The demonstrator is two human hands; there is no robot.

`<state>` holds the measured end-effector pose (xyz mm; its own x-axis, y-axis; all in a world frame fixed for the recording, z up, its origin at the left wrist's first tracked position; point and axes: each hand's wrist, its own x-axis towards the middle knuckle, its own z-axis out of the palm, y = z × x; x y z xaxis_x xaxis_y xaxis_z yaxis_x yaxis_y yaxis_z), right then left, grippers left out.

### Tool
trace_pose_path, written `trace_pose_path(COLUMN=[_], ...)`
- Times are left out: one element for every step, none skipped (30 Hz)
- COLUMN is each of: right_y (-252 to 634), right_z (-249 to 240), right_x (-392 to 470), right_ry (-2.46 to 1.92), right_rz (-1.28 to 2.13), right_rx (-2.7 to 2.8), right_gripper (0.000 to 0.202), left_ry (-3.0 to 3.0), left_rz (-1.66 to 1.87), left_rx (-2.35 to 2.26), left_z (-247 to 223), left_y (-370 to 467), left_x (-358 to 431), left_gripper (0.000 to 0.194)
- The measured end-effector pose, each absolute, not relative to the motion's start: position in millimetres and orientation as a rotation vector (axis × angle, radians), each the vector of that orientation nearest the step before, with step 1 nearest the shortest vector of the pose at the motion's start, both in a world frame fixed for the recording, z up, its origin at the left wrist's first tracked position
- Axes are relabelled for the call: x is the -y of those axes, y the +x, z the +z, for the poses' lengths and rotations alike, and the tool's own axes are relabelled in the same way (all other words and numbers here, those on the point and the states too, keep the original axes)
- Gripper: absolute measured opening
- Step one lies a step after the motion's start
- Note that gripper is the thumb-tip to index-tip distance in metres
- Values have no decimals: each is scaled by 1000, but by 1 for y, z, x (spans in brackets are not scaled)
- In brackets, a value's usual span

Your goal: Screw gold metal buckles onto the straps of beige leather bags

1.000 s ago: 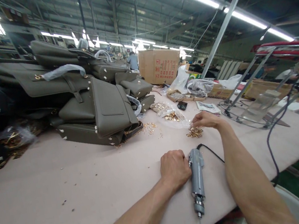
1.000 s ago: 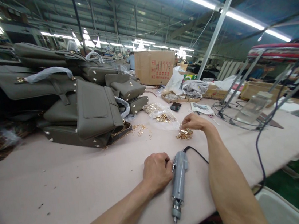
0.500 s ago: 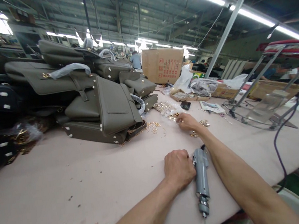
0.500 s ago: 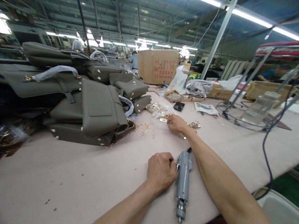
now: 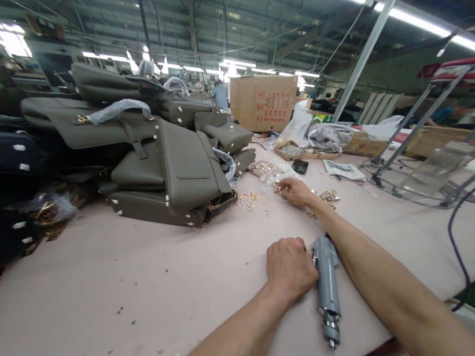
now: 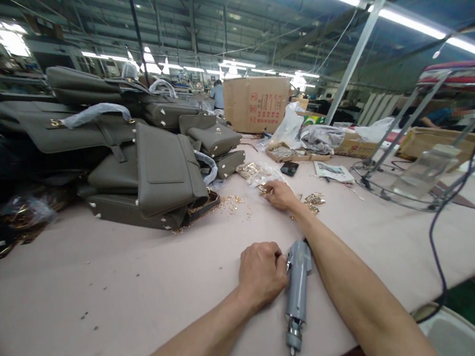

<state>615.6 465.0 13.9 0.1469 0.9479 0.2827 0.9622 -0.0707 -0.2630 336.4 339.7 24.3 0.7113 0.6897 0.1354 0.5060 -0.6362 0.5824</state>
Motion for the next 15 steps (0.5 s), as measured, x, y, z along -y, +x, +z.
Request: trace_pose_path(right_y=[615, 615, 614, 613, 614, 615, 617, 620, 625, 630, 636, 641, 645, 647, 647], right_z=[14, 14, 14, 16, 19, 23, 29, 37, 45, 54, 62, 69, 73, 75, 74], right_x=[-466, -466, -466, -465, -464, -461, -457, -451, -444, -435, -426, -418, -411, -405, -402], right_ry=[-2052, -2046, -2026, -1996, -1964, -1941, -1925, -1914, -1907, -1907, -1913, -1927, -1949, -1969, -1979], right_rz=[-43, -20, 18, 67, 113, 148, 175, 207, 243, 280, 314, 343, 352, 340, 305], right_rx=[1817, 1817, 1827, 1845, 1854, 1843, 1809, 1765, 1714, 1668, 1633, 1614, 1604, 1602, 1605], right_gripper=[31, 31, 29, 26, 23, 21, 20, 20, 21, 22, 23, 23, 23, 23, 23], left_ry=[2403, 2404, 2403, 2400, 2395, 2389, 2383, 2377, 2373, 2371, 2370, 2371, 2372, 2372, 2373], left_rz=[484, 493, 500, 503, 501, 491, 480, 471, 469, 470, 475, 480, 488, 496, 506], left_rx=[-910, -912, -915, -918, -920, -922, -921, -919, -916, -914, -911, -908, -905, -905, -906], left_z=[24, 24, 24, 24, 24, 24, 24, 24, 24, 23, 22, 21, 20, 20, 19], left_y=[336, 337, 337, 337, 337, 337, 338, 338, 338, 337, 337, 338, 338, 338, 338], left_x=[-340, -340, -340, -340, -339, -339, -339, -340, -340, -340, -340, -340, -340, -340, -340], left_gripper=[27, 27, 27, 27, 27, 27, 28, 28, 28, 28, 27, 27, 27, 27, 27])
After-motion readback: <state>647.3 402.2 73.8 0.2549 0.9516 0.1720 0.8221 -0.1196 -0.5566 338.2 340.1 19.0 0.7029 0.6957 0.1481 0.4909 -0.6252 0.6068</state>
